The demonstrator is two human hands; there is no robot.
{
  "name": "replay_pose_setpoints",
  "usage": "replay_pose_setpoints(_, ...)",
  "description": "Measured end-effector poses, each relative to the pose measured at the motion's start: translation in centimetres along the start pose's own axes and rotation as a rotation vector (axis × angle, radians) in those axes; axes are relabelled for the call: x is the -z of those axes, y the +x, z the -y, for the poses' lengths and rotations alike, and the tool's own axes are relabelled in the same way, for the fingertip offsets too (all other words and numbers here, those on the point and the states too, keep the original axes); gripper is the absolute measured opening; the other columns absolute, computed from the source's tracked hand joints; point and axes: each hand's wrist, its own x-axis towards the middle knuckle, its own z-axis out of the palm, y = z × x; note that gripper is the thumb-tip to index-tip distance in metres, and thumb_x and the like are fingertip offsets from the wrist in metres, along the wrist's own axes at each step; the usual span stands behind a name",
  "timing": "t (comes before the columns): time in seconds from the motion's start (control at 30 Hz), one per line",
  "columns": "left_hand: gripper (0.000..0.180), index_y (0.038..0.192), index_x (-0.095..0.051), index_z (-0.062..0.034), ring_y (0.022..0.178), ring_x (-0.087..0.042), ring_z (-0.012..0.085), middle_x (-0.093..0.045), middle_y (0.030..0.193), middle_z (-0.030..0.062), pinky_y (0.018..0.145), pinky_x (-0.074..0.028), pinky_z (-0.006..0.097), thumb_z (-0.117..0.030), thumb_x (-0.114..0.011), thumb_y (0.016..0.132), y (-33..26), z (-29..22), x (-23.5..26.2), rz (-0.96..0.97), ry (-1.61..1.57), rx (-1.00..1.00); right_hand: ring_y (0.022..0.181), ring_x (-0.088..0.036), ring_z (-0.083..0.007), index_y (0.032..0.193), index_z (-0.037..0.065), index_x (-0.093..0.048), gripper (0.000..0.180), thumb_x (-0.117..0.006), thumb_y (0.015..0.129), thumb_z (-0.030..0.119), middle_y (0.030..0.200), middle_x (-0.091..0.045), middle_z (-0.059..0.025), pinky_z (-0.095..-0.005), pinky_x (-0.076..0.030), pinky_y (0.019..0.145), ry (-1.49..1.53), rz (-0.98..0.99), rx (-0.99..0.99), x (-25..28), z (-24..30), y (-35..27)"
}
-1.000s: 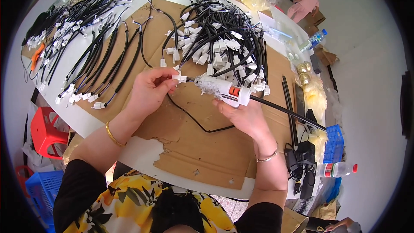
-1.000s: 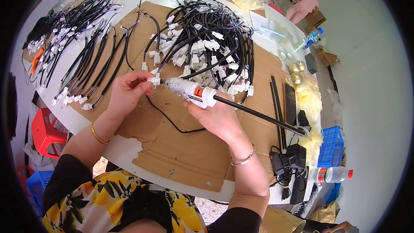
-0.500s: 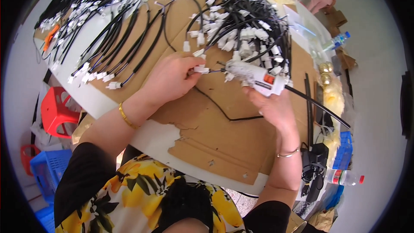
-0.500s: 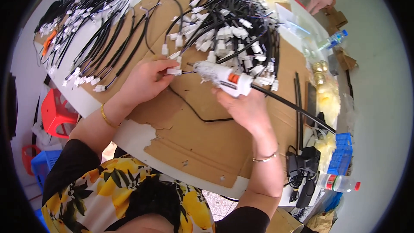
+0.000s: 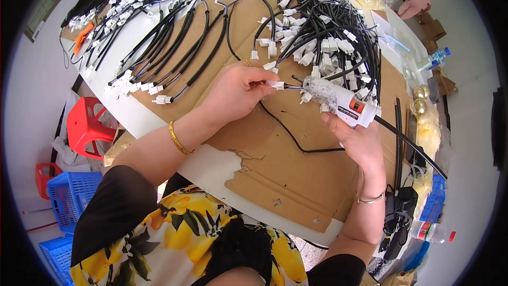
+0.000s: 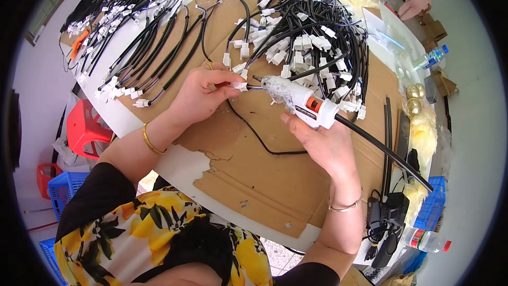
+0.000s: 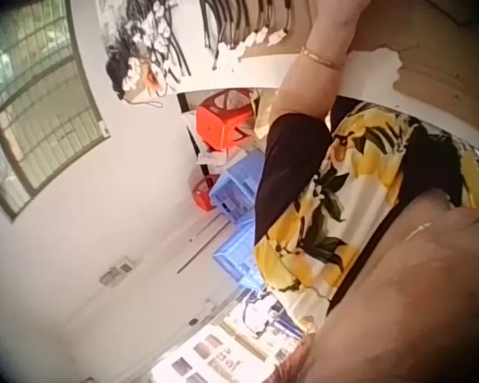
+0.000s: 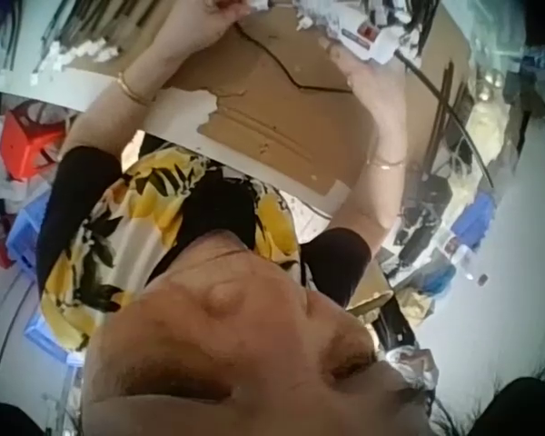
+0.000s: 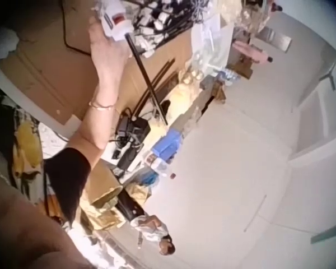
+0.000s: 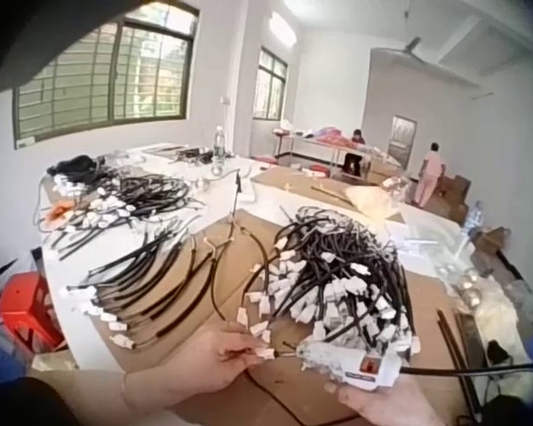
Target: Assembling components by applying hot glue to small white connectors on black wire strands.
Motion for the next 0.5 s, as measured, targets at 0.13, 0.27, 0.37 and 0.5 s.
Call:
replay_pose_setpoints(0.13,0.019,0.088,-0.062,0.0001,0.061,-0.052,0.0118,-0.055,0.072,0.0063,0.056,-0.040,0.023,0.007,-0.060,0.071,0.0,0.1,-0.1,-0.042,-0.075,-0.029,0.071,-0.052,-0.0056,0.093,0.001,-0.060,0.023,-0.067,0.073,0.009,0.080,-0.060,0.0001,-0.0193,-0.043,0.061,-0.002,0.039,0.071,0.0,1.0,-0.4)
replay_pose_setpoints(0.27,0.020,0.088,-0.062,-0.0003,0.061,-0.051,0.0134,-0.056,0.071,0.0062,0.057,-0.040,0.023,0.009,-0.060,0.070,0.1,-0.1,-0.1,-0.083,-0.030,-0.102,0.070,-0.051,-0.0054,0.094,0.002,-0.060,0.023,-0.067,0.073,0.011,0.080,-0.060,0.0006,-0.0191,-0.043,0.061,-0.023,0.052,0.093,-0.1,0.7,-0.3)
replay_pose_setpoints(0.37,0.017,0.086,-0.063,-0.0017,0.058,-0.049,0.0167,-0.054,0.067,0.0066,0.054,-0.039,0.027,0.004,-0.062,0.069,0.2,0.1,-0.3,-0.140,-0.010,-0.184,0.070,-0.051,-0.0052,0.094,0.001,-0.060,0.024,-0.067,0.073,0.011,0.080,-0.060,0.0006,-0.0192,-0.043,0.060,-0.086,0.053,0.106,-0.2,0.5,-0.3)
replay_pose_setpoints(0.5,0.015,0.084,-0.063,-0.0034,0.055,-0.047,0.0192,-0.051,0.063,0.0068,0.051,-0.038,0.030,-0.001,-0.065,0.069,0.3,0.1,-0.5,-0.189,0.013,-0.247,0.068,-0.050,-0.0047,0.093,0.001,-0.060,0.022,-0.066,0.074,0.009,0.078,-0.059,0.0010,-0.0191,-0.042,0.058,-0.033,0.049,0.173,-0.5,0.0,-0.2)
